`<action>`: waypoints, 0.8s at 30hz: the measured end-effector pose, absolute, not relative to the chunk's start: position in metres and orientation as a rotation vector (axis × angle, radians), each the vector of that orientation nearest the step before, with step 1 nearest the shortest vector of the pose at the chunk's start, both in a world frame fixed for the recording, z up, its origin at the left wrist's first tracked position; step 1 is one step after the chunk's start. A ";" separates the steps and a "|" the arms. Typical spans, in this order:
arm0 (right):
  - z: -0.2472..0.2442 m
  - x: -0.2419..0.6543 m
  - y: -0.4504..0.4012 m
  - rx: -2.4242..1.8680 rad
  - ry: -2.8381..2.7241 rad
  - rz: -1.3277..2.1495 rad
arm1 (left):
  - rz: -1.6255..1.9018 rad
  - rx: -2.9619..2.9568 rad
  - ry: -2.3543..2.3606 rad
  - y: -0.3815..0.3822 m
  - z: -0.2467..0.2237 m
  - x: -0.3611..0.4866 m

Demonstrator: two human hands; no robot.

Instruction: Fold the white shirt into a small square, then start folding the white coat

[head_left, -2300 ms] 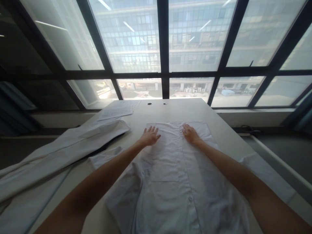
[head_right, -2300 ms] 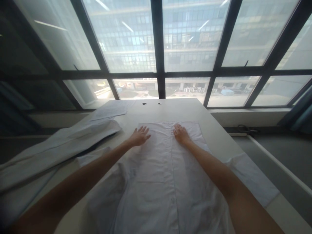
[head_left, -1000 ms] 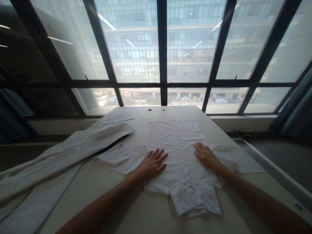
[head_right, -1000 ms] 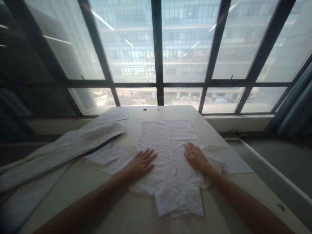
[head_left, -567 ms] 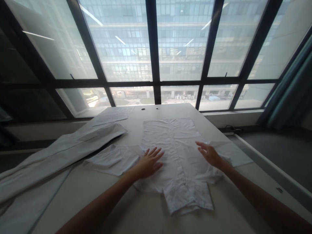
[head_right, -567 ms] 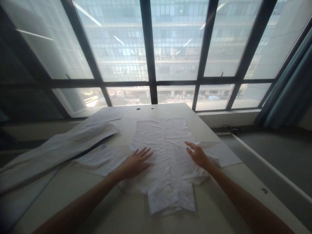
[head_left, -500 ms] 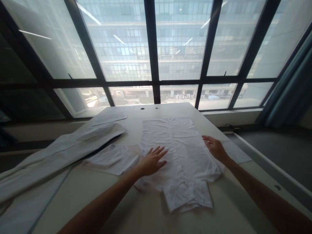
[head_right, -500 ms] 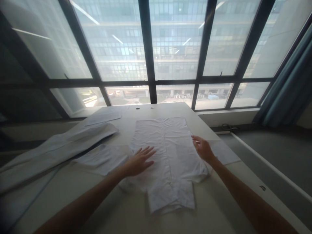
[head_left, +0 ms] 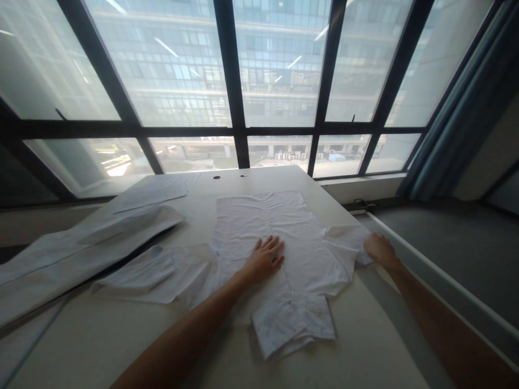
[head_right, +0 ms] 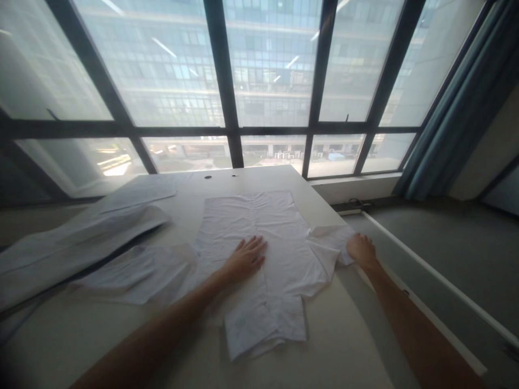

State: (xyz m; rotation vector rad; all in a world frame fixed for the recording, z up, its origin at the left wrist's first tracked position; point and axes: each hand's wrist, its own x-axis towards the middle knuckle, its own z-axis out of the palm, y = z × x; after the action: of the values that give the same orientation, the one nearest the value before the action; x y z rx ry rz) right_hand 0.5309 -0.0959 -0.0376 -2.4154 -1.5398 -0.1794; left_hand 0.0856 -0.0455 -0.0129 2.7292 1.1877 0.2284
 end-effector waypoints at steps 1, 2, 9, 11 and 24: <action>-0.036 0.530 -0.094 -2.464 -1.503 -0.188 | 0.233 2.742 1.171 -0.046 -0.014 0.084; -0.035 0.530 -0.092 -2.509 -1.476 -0.198 | 0.234 2.747 1.162 -0.046 -0.014 0.083; -0.020 0.518 -0.094 -2.558 -1.487 -0.243 | 0.205 2.761 1.162 -0.045 -0.014 0.083; -0.014 0.514 -0.095 -2.496 -1.440 -0.208 | 0.214 2.761 1.165 -0.045 -0.015 0.083; 0.042 0.452 -0.104 -1.300 -1.321 0.507 | 0.241 2.754 1.161 -0.042 -0.017 0.084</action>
State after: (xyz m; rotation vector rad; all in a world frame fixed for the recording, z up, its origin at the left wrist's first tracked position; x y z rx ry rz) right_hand 0.4523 -0.1039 0.0416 -1.3000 -1.3211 0.5070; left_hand 0.0839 -0.0421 -0.0173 2.7543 1.1609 0.2409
